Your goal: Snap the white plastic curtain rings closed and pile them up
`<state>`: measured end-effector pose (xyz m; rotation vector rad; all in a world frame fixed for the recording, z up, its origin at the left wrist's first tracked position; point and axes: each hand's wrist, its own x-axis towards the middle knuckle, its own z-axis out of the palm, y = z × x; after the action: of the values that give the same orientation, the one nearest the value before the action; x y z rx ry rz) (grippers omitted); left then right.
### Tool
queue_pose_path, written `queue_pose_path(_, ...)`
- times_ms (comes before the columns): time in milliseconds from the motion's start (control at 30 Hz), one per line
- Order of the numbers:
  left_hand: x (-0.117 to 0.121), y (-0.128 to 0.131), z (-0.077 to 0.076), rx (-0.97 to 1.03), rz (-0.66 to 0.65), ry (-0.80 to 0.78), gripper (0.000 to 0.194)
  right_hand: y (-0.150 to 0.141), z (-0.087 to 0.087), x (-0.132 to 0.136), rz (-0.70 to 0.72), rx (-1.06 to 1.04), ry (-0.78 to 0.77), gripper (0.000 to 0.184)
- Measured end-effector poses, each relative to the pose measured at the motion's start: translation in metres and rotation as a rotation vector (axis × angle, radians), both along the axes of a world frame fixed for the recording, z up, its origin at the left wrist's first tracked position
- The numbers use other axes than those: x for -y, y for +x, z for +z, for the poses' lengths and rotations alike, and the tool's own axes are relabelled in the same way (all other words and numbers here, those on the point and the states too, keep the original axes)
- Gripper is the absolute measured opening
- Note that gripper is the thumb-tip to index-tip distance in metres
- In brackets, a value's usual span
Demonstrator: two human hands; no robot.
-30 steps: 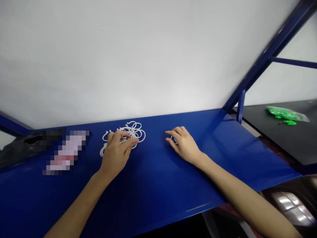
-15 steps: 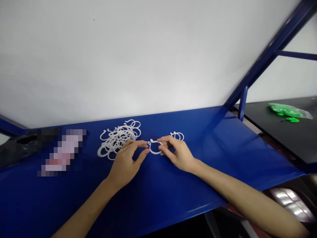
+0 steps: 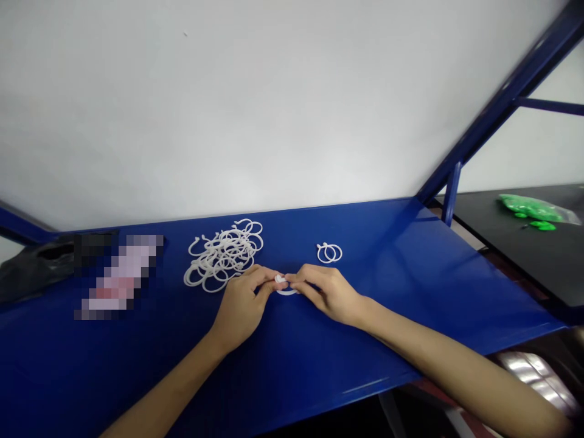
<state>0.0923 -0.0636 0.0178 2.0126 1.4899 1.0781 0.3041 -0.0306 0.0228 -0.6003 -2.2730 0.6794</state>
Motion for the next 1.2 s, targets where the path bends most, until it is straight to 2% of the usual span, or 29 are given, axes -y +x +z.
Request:
queue_pose_path(167, 0.002, 0.003, -0.006, -0.056, -0.061, 0.125, 0.022, 0.003, 0.0, 0.001, 0.045, 0.108, 0.1, 0.021)
queue_pose_path(233, -0.003, 0.001, -0.006, -0.13, -0.07, 0.155, 0.018, 0.002, 0.0, -0.003, 0.004, 0.136, 0.111, 0.02)
queue_pose_path(300, -0.009, -0.006, -0.004, -0.254, -0.064, 0.199, 0.015, 0.002, 0.0, -0.008, -0.098, 0.166, 0.116, 0.018)
queue_pose_path(367, -0.017, -0.015, -0.003, -0.409, -0.003, 0.263, 0.025, 0.004, 0.0, -0.017, -0.243, 0.205, 0.133, 0.017)
queue_pose_path(433, -0.024, -0.025, -0.003, -0.563, 0.122, 0.319, 0.033, 0.01, -0.001, -0.026, -0.38, 0.247, 0.15, 0.017)
queue_pose_path(533, -0.032, -0.036, -0.006, -0.719, 0.282, 0.331, 0.035, 0.026, -0.003, -0.042, -0.496, 0.311, 0.173, 0.017)
queue_pose_path(633, -0.036, -0.039, -0.013, -0.765, 0.318, 0.322, 0.029, 0.04, -0.006, -0.055, -0.543, 0.367, 0.181, 0.022)
queue_pose_path(767, -0.035, -0.038, -0.015, -0.758, 0.287, 0.345, 0.019, 0.045, -0.007, -0.062, -0.59, 0.367, 0.199, 0.026)
queue_pose_path(867, -0.031, -0.036, -0.01, -0.692, 0.239, 0.368, 0.018, 0.04, -0.002, -0.055, -0.586, 0.293, 0.247, 0.024)
queue_pose_path(967, -0.024, -0.033, -0.002, -0.596, 0.161, 0.404, 0.02, 0.03, 0.004, -0.039, -0.508, 0.211, 0.237, 0.024)
queue_pose_path(1100, -0.013, -0.023, 0.0, -0.463, -0.054, 0.449, 0.03, 0.013, 0.008, -0.016, -0.264, 0.13, 0.099, 0.032)
queue_pose_path(1200, -0.006, -0.016, -0.004, -0.353, -0.18, 0.436, 0.032, 0.004, 0.006, -0.006, -0.162, 0.054, -0.008, 0.021)
